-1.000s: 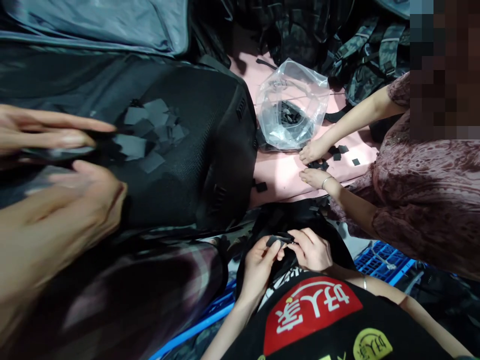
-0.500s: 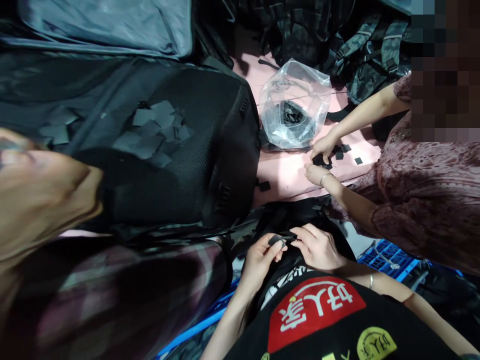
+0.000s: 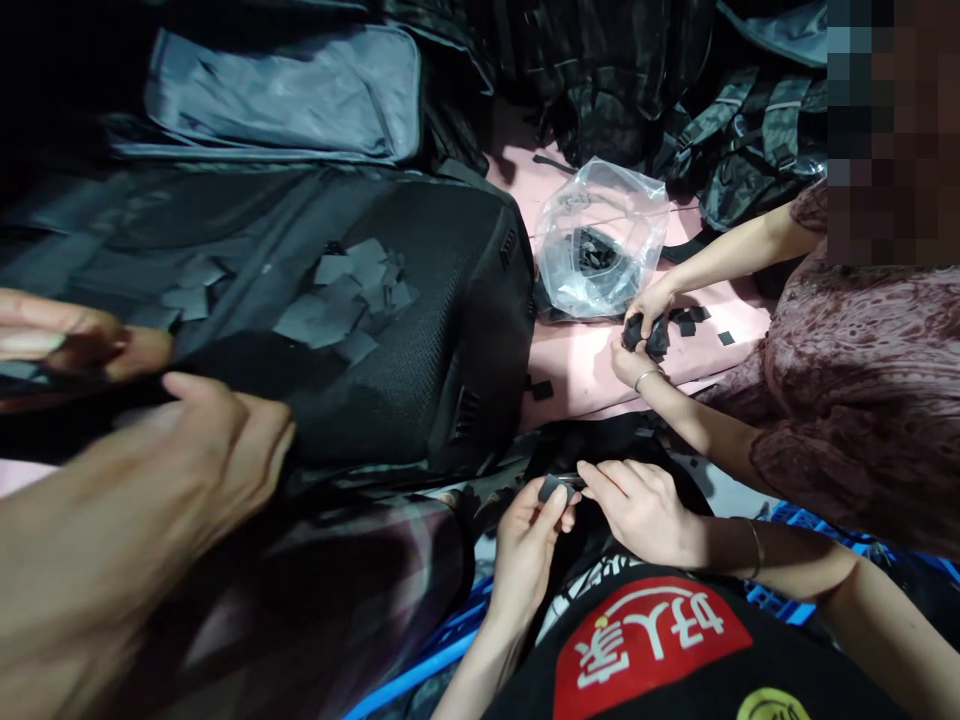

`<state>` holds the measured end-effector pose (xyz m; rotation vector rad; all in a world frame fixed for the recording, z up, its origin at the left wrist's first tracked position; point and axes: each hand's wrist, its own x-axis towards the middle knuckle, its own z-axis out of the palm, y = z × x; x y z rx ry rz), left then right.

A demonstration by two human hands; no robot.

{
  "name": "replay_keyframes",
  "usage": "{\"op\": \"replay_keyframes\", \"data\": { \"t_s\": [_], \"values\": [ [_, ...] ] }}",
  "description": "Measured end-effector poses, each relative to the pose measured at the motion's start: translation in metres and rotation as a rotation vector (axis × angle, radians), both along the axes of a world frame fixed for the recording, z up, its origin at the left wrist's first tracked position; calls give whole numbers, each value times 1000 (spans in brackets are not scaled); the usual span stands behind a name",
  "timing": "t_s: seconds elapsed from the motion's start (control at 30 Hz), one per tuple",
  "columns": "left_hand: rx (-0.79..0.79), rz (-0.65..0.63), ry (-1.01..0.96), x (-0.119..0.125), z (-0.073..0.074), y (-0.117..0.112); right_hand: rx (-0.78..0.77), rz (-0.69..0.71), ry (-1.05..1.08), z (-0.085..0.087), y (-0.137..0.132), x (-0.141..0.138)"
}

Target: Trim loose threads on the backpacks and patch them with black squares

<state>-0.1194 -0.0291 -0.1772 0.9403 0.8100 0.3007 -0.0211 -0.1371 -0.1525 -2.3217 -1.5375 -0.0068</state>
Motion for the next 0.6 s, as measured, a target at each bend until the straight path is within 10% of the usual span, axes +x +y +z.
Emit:
{"op": "replay_keyframes", "data": {
  "t_s": [0.6],
  "values": [
    [-106, -51, -71, -5, -2, 4, 154, -23, 213, -12, 12, 19]
  ]
}}
